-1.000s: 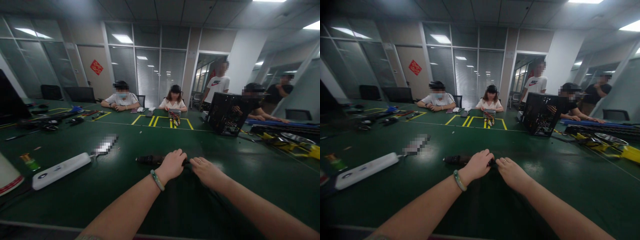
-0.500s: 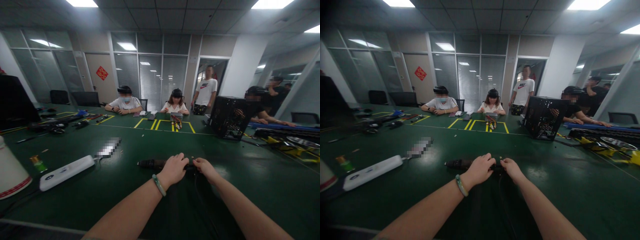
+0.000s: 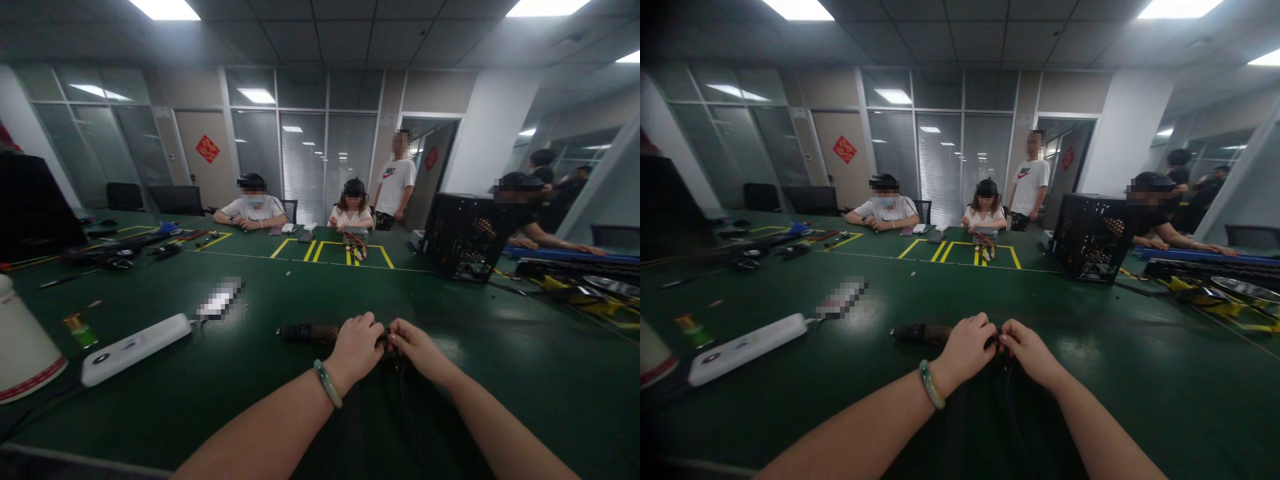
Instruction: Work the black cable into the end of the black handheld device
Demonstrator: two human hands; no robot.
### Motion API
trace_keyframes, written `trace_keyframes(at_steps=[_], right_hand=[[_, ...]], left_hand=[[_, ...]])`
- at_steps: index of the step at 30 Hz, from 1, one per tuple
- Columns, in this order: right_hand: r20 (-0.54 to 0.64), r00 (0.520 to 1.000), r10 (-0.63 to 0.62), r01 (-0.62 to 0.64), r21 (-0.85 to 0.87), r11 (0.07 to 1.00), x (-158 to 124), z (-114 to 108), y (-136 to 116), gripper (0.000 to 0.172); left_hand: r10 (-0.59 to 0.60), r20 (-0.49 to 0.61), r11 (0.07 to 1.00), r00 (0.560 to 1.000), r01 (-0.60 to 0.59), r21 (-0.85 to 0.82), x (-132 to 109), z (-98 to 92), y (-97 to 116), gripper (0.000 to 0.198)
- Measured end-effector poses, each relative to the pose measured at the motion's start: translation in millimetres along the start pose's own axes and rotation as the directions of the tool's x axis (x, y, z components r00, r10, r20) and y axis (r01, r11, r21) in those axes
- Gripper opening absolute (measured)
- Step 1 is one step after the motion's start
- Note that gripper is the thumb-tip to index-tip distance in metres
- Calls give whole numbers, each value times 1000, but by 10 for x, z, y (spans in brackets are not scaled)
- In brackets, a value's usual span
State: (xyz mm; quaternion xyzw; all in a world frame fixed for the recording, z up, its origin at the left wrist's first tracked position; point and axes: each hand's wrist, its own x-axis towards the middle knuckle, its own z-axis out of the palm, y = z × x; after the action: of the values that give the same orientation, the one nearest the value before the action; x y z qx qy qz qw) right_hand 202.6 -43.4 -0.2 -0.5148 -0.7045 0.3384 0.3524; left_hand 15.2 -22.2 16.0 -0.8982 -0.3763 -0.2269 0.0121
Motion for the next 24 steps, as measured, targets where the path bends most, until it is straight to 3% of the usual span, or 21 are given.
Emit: trace_keyframes(at_steps=[4, 7, 15, 24], right_hand=[[141, 986, 94, -82, -88, 993, -34, -69, -22, 9], [197, 975, 106, -67, -197, 978, -77, -94, -75, 6], [109, 987, 119, -86, -268, 960, -88, -36, -72, 8], [14, 996, 83, -73, -349, 934, -104, -97, -78, 5]], left_hand=[[-5, -19, 999, 1000, 4, -52, -4, 6, -1, 8], [-18, -12, 996, 1000, 17, -83, -6, -4, 12, 9], [-57, 65, 992, 996, 64, -108, 14, -39, 47, 11], [-11, 14, 993, 1000, 13, -119, 2, 9, 17, 10]])
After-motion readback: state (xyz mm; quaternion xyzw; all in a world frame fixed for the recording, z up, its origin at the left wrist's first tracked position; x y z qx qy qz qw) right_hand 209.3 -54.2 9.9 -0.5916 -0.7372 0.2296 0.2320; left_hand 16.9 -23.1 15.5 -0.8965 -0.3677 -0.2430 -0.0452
